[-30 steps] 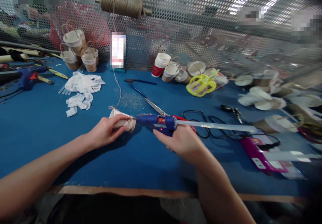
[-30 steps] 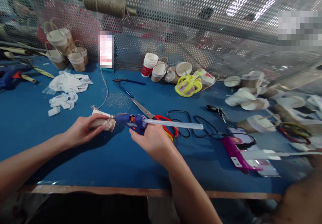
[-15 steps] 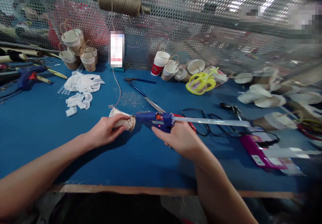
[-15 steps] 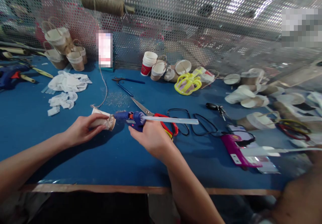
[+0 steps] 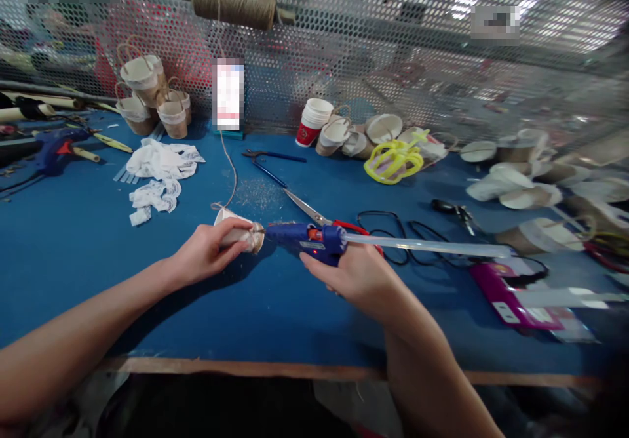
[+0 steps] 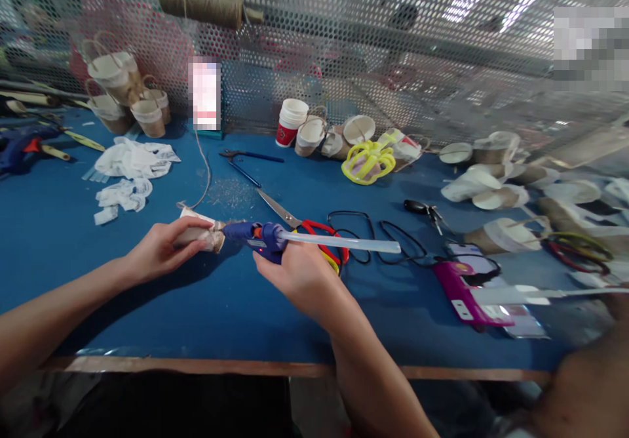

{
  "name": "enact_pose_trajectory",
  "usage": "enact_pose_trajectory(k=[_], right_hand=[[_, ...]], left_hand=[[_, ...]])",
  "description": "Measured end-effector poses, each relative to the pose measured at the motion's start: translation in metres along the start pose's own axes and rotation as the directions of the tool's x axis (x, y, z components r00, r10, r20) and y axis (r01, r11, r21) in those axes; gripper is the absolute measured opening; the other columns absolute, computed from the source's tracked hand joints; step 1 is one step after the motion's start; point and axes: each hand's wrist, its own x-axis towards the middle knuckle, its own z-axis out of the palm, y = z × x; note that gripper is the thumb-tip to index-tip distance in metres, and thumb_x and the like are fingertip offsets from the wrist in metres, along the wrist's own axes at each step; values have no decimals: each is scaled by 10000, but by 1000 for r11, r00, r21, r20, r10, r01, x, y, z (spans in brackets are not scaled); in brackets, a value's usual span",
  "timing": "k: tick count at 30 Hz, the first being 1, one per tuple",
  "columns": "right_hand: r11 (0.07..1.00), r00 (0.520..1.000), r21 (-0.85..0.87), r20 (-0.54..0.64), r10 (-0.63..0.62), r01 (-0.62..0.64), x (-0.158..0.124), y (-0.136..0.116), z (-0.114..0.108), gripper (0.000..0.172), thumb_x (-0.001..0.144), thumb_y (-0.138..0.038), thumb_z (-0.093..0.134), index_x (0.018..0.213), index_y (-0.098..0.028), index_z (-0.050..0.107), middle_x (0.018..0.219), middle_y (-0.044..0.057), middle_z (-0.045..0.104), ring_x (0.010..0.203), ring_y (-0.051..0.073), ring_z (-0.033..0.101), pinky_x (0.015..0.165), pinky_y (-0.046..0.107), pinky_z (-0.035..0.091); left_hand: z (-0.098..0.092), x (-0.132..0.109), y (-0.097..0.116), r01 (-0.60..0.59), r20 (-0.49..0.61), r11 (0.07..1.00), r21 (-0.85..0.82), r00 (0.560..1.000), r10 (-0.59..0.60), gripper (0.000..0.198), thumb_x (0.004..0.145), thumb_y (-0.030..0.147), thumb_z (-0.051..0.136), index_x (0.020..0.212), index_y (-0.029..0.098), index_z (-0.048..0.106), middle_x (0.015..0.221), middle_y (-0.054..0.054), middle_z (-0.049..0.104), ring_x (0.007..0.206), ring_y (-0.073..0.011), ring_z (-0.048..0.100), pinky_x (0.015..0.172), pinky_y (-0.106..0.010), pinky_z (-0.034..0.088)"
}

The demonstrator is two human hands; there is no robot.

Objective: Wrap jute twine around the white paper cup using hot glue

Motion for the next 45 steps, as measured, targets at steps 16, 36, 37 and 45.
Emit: enact_pose_trajectory(k=[16,36,37,45], right_hand=[[1000,1000,7,-19,-20,20,5,-2,1,236,715,-320,545,531,-198,463,402,-27,454,406,102,442,395,224,316],[1000,1000,15,-12,-27,27,5,-3,-1,216,713,-325,543,550,-191,501,391,-25,462,407,112,469,398,225,325],[999,999,6,-13,-35,35,4,-2,-2,211,713,-326,543,555,-190,504,397,-23,466,414,114,473,400,227,324],[998,999,-45,-20,-50,49,0,1,3,208,727,-329,527,574,-194,487,426,-26,471,401,105,447,407,236,305]], left_hand=[[1,0,0,-3,-7,1000,12,1000,3,245,850,232,497,1077,142,516,984,-93,681,714,-138,666,592,-221,491],[1,1,2,7,-1,1000,29,1000,-7,231,850,241,489,1065,163,515,987,-84,680,754,-153,672,626,-229,504],[1,1,1,13,-5,1000,19,1000,-13,231,850,241,489,1065,162,514,992,-85,678,762,-154,671,626,-231,502],[0,2,0,65,-9,998,12,998,-64,246,849,270,487,1059,150,531,961,-82,687,726,-157,660,606,-245,493]])
